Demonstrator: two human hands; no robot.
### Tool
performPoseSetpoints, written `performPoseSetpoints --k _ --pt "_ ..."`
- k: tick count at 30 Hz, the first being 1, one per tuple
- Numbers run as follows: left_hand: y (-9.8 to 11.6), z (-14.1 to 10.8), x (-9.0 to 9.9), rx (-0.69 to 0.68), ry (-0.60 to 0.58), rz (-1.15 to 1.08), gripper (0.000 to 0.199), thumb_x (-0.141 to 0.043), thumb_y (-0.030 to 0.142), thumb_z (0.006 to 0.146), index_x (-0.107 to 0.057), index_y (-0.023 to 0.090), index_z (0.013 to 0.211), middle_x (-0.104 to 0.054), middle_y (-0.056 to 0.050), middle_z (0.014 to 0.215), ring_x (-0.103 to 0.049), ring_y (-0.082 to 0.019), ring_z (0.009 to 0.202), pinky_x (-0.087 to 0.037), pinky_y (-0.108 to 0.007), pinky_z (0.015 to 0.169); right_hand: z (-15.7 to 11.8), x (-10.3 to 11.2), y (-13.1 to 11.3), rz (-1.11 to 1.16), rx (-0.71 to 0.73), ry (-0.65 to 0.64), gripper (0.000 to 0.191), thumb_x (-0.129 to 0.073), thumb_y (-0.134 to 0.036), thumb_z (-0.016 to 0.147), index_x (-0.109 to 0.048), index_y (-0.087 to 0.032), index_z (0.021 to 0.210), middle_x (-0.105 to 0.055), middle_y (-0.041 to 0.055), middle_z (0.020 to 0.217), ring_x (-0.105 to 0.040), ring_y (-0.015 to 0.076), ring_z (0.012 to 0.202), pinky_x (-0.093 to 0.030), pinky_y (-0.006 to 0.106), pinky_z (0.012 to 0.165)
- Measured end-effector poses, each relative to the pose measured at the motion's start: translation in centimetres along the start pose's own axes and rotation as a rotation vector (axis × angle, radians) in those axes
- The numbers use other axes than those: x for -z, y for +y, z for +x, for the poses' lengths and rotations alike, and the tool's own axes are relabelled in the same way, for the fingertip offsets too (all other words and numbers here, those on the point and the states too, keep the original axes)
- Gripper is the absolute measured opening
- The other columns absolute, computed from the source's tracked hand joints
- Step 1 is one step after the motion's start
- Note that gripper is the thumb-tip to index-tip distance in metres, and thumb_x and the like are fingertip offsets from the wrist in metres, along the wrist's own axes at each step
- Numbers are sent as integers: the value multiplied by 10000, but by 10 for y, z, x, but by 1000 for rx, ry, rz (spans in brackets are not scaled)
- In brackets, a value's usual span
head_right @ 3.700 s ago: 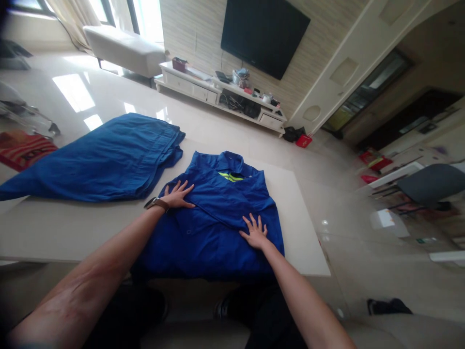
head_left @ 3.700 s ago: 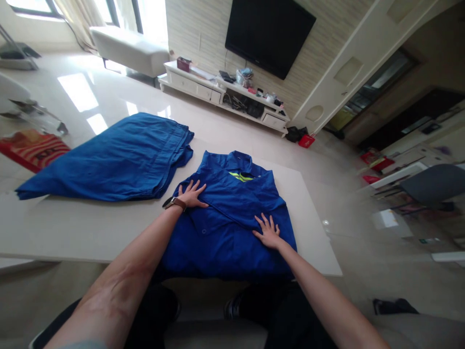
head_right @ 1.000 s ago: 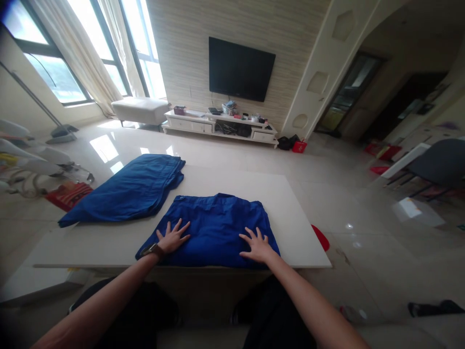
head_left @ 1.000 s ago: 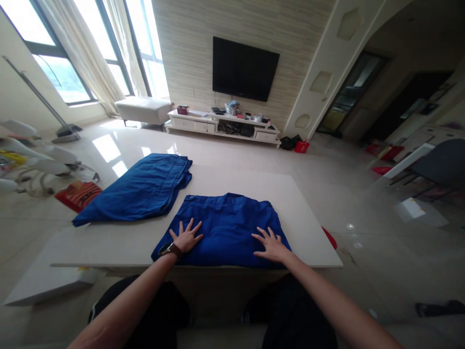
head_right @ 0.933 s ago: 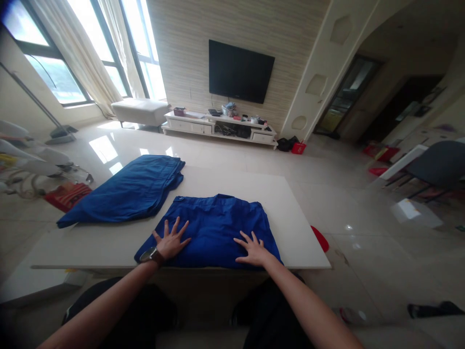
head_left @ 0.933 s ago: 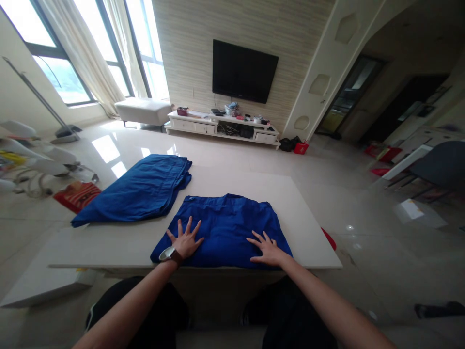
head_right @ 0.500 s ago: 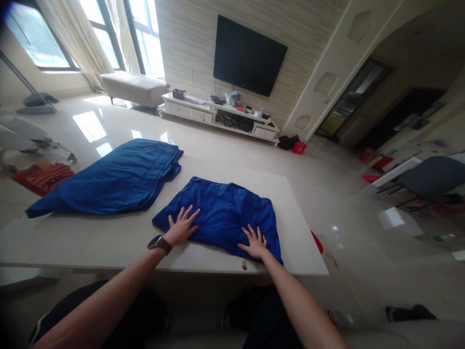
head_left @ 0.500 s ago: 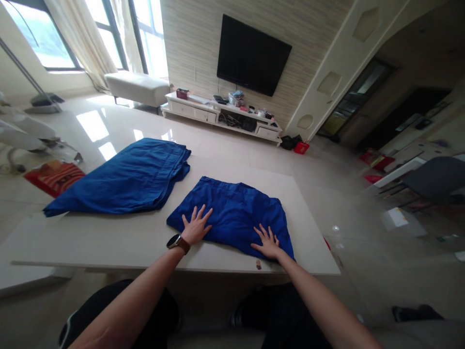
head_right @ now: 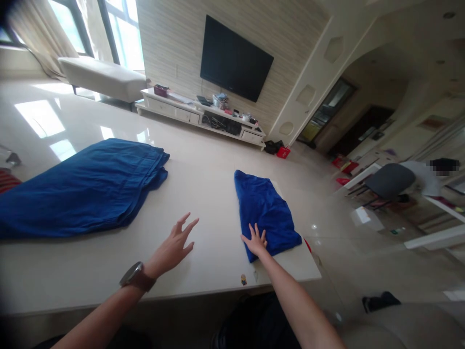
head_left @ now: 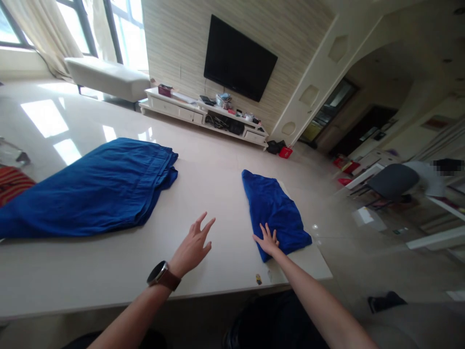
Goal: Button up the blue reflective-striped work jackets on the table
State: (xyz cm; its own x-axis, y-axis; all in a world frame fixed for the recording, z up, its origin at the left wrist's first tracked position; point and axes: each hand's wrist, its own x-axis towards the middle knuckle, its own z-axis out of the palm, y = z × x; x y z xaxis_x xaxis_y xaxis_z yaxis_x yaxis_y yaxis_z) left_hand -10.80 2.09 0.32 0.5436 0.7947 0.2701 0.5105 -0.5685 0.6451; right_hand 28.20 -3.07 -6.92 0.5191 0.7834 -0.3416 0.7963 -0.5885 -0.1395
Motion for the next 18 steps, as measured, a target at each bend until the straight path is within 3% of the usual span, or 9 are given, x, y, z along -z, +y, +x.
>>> performPoseSetpoints --k 6,13,18 --pt "12 8 6 4 -31 -88 624 -525 188 930 -377 219 1535 -202 -169 1657 -504 -315 1396 -461 -534 1162 -12 -15 22 -95 -74 78 724 -242 -741 954 -111 -501 1624 55 -109 1745 26 388 1593 -165 635 1215" --pt "15 5 13 52 -110 -69 568 -546 171 902 -461 187 1463 -281 -184 1623 -621 -282 1265 -498 -492 1131 32 2 12 -46 -206 94 742 -207 -738 953 -99 -466 1636 80 -56 1750 21 408 1588 -175 691 1183" --pt "17 7 15 74 -135 -39 564 -538 165 904 -446 192 1460 -300 -184 1610 -649 -264 1213 -507 -472 1113 58 8 18 -44 -199 95 786 -214 -776 938 -87 -449 1641 83 -42 1750 32 421 1585 -159 694 1190"
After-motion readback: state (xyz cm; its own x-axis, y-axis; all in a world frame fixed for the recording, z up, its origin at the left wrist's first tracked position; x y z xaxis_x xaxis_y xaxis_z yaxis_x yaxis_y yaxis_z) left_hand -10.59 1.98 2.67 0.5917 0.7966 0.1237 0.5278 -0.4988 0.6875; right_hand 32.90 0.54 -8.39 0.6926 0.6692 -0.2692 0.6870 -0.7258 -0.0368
